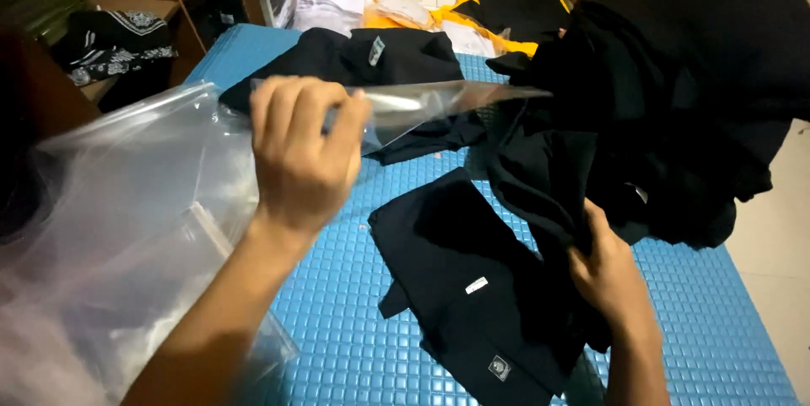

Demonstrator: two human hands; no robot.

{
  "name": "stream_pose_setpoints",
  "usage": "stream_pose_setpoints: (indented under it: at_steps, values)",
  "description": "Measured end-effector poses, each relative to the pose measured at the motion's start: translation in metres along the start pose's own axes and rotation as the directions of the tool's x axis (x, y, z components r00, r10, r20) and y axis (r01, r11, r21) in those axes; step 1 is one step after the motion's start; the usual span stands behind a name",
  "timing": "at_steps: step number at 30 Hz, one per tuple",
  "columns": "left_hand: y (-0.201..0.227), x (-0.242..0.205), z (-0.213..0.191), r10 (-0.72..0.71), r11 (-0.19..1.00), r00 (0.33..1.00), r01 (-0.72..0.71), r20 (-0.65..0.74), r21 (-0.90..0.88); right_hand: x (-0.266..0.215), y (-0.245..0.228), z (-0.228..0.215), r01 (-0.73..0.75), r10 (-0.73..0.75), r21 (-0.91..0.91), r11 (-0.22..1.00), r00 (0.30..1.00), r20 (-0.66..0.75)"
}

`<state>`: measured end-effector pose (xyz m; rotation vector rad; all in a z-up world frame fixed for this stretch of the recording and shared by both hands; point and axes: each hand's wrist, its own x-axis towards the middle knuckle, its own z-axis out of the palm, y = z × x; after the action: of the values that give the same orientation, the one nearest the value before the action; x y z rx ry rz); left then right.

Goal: The person folds a black t-shirt and places it into a clear plastic bag on a blue mat. They smooth the shirt inside the bag and seal the zip closure. Another person is visible in the background handling similar items.

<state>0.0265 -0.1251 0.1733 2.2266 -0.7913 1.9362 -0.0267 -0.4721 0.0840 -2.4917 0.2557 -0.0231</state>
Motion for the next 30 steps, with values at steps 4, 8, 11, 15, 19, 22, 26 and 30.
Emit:
stream_pose_setpoints:
  at_steps: [4,8,11,15,19,22,26,30]
  values:
    - [0.041,-0.06,-0.015,0.14,0.988,0.99,-0.141,0.011,0.056,0.0,0.016,-0.001,0.063,-0.062,0.016,0.998,0.995,-0.083]
    - [0.091,-0.14,-0.038,0.171,0.937,0.69,0.108,0.703,-0.334,0.007,0.022,-0.001,0.102,-0.101,0.003,0.995,0.987,-0.129]
    - [0.113,-0.179,-0.05,0.18,0.891,0.454,0.301,0.872,-0.341,0.001,0.016,0.002,0.077,-0.08,-0.031,0.997,0.99,-0.116]
    - [0.121,-0.194,-0.054,0.076,0.905,0.62,0.285,0.781,-0.315,0.002,0.015,0.005,0.123,-0.127,-0.05,0.991,0.987,-0.099]
    - [0.122,-0.191,-0.057,0.002,0.885,0.64,0.356,0.768,-0.3,0.001,0.013,0.007,0.098,-0.106,-0.101,0.99,0.991,-0.082]
    - [0.114,-0.182,-0.054,-0.086,0.829,0.642,0.471,0.762,-0.303,0.001,0.008,0.005,0.103,-0.106,-0.046,0.994,0.991,-0.078]
    - [0.1,-0.177,-0.048,-0.268,0.648,0.397,0.749,0.878,-0.141,0.001,0.011,0.008,0.113,-0.115,-0.041,0.993,0.992,-0.056]
    - [0.081,-0.112,-0.051,-0.229,0.406,-0.312,0.83,0.922,0.382,0.003,0.013,0.009,0.112,-0.114,-0.076,0.991,0.993,-0.027]
